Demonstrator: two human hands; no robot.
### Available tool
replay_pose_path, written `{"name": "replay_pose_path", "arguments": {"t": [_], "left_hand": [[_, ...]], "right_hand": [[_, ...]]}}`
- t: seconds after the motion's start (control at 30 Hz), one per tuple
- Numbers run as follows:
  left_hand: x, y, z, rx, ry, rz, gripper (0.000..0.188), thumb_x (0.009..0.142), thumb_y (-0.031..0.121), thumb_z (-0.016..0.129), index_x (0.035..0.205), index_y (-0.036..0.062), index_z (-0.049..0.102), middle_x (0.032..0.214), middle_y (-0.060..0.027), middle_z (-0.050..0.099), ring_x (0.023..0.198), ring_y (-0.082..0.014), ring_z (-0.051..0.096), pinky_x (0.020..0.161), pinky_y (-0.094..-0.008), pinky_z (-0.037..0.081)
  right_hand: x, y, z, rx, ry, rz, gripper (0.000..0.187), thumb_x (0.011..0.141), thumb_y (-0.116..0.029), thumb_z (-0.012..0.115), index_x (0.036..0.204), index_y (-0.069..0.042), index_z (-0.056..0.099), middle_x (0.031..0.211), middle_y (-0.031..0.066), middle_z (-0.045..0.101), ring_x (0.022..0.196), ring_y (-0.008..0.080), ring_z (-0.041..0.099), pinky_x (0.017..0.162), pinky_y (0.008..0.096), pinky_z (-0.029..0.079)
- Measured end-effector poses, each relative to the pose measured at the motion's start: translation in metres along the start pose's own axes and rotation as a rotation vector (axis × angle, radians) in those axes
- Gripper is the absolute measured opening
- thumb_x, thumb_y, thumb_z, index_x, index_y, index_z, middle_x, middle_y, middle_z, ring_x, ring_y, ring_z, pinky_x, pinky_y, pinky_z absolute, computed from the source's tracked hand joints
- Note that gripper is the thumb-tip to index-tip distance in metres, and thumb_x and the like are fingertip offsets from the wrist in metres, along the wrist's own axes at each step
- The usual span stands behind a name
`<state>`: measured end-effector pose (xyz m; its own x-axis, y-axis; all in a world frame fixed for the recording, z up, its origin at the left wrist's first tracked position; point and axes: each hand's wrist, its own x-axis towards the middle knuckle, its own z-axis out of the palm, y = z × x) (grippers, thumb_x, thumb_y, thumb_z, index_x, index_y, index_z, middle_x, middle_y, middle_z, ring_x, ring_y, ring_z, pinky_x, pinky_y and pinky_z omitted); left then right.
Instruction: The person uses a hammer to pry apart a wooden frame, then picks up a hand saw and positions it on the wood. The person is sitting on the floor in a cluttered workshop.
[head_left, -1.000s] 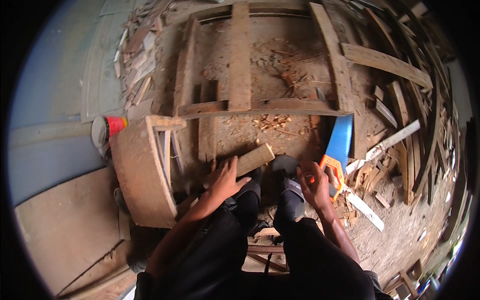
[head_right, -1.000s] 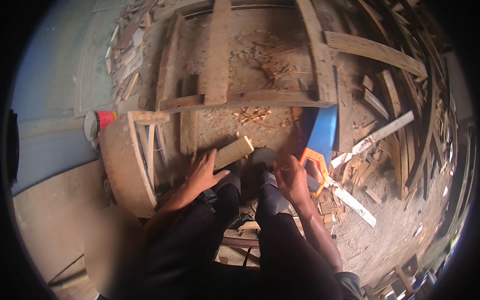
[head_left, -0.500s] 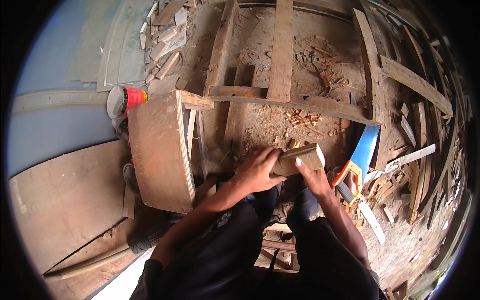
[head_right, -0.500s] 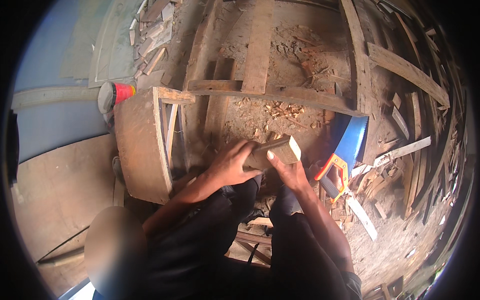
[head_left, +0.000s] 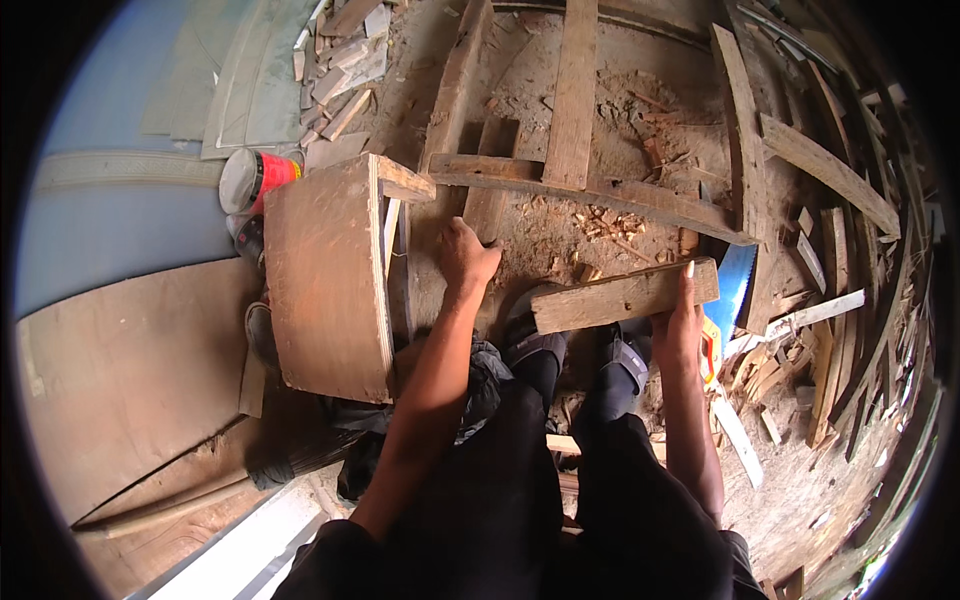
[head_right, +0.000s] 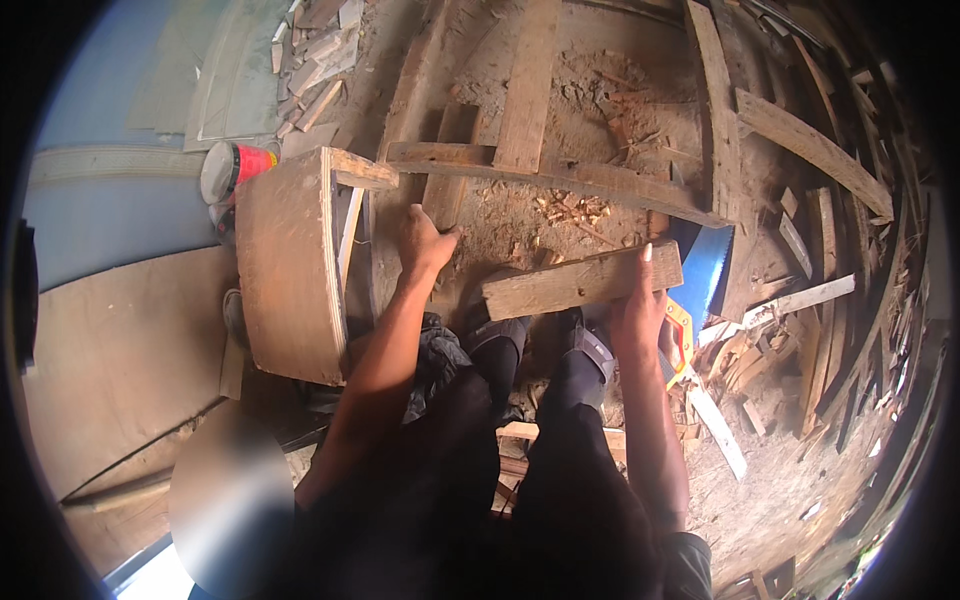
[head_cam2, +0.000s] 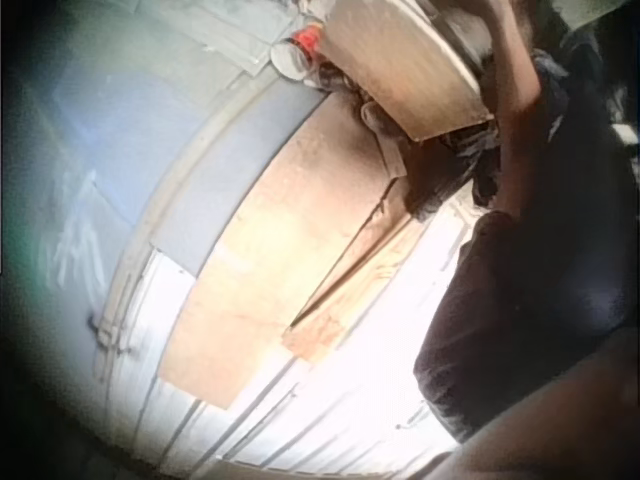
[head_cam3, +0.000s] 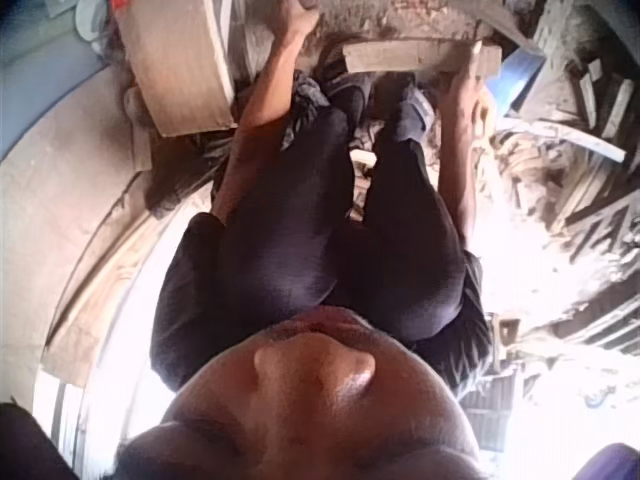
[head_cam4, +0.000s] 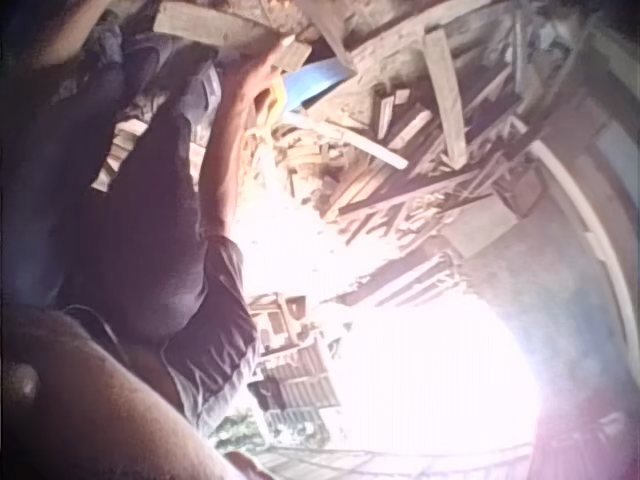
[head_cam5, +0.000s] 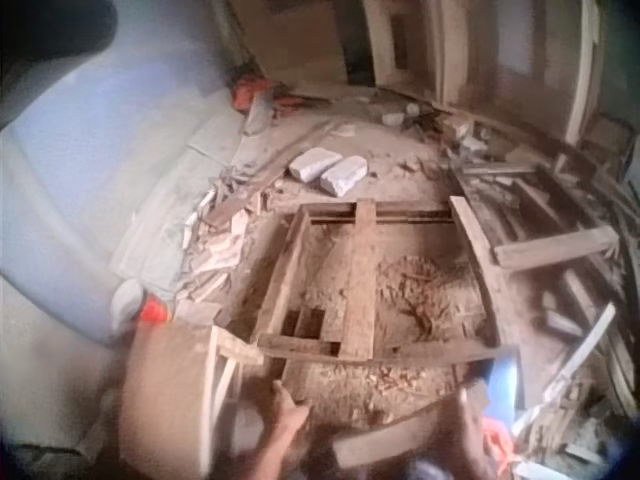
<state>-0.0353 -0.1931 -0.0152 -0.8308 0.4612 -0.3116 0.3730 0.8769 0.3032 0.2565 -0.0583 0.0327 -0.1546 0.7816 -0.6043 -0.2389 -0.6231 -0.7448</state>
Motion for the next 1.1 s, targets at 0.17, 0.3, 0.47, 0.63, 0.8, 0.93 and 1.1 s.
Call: {"name": "replay_pose_path", "arguments": {"t": [0.17,0.3,0.47,0.63,0.8,0.93,1.1], "left_hand": [[0.008,-0.013,-0.029,-0.093,-0.003,0.038,0.097,0.069,0.035,0.084,0.137,-0.0142,0.036,0.133,-0.0333,0.054,0.123,-0.0419,0.057,0.105,-0.0438,0.047],[-0.012,0.038,-0.085,-0.056,-0.174,0.029,0.109,0.07,0.034,0.082,0.144,-0.0183,0.02,0.125,-0.0375,0.06,0.116,-0.045,0.063,0.104,-0.0441,0.049],[-0.015,0.068,-0.149,0.182,-0.547,0.082,0.09,0.074,0.048,0.075,0.137,-0.01,0.049,0.133,-0.033,0.058,0.123,-0.0424,0.06,0.104,-0.0446,0.047],[-0.062,0.083,-0.228,0.481,-0.798,0.109,0.081,0.076,0.059,0.072,0.13,-0.0017,0.064,0.14,-0.0249,0.058,0.126,-0.0373,0.058,0.104,-0.044,0.045],[-0.089,0.078,-0.292,0.577,-0.686,0.424,0.085,0.075,0.062,0.073,0.13,-0.0021,0.063,0.136,-0.0269,0.059,0.129,-0.0382,0.056,0.105,-0.0402,0.045],[-0.14,0.103,-0.322,0.313,-0.137,0.577,0.094,0.074,0.046,0.079,0.146,-0.0005,0.041,0.125,-0.0341,0.062,0.123,-0.0412,0.059,0.103,-0.0436,0.046],[-0.2,0.179,-0.327,0.013,0.166,0.933,0.086,0.071,0.025,0.083,0.137,0.0016,0.034,0.116,-0.0338,0.064,0.11,-0.0479,0.063,0.095,-0.0493,0.051]], "right_hand": [[-0.016,-0.015,-0.008,-0.043,-0.005,-0.018,0.058,0.095,-0.051,0.067,0.129,-0.006,0.058,0.106,0.0056,0.067,0.093,0.018,0.066,0.077,0.0336,0.055],[-0.031,-0.041,-0.009,-0.258,-0.022,-0.101,0.062,0.095,-0.05,0.068,0.133,-0.003,0.053,0.112,0.008,0.065,0.099,0.0185,0.065,0.082,0.033,0.055],[-0.055,-0.075,0.038,-0.537,-0.4,-0.584,0.064,0.092,-0.044,0.074,0.134,-0.002,0.05,0.117,0.0114,0.066,0.101,0.0222,0.067,0.088,0.0361,0.055],[-0.101,-0.132,0.076,-1.06,-0.522,-0.759,0.068,0.084,-0.044,0.082,0.124,0.005,0.056,0.103,0.0157,0.071,0.093,0.0183,0.066,0.081,0.0351,0.054],[-0.136,-0.162,0.072,-0.699,-0.672,-0.542,0.067,0.083,-0.049,0.082,0.114,0.008,0.067,0.099,0.0119,0.073,0.09,0.0149,0.067,0.082,0.0339,0.054],[-0.144,-0.168,0.063,-0.138,-0.634,-0.397,0.067,0.089,-0.047,0.077,0.128,0.005,0.06,0.115,0.011,0.067,0.105,0.0178,0.064,0.092,0.0354,0.052],[-0.181,-0.2,0.071,0.383,-0.721,-0.463,0.053,0.096,-0.042,0.071,0.131,-0.006,0.054,0.12,0.0072,0.062,0.108,0.0186,0.062,0.091,0.0405,0.053]]}}
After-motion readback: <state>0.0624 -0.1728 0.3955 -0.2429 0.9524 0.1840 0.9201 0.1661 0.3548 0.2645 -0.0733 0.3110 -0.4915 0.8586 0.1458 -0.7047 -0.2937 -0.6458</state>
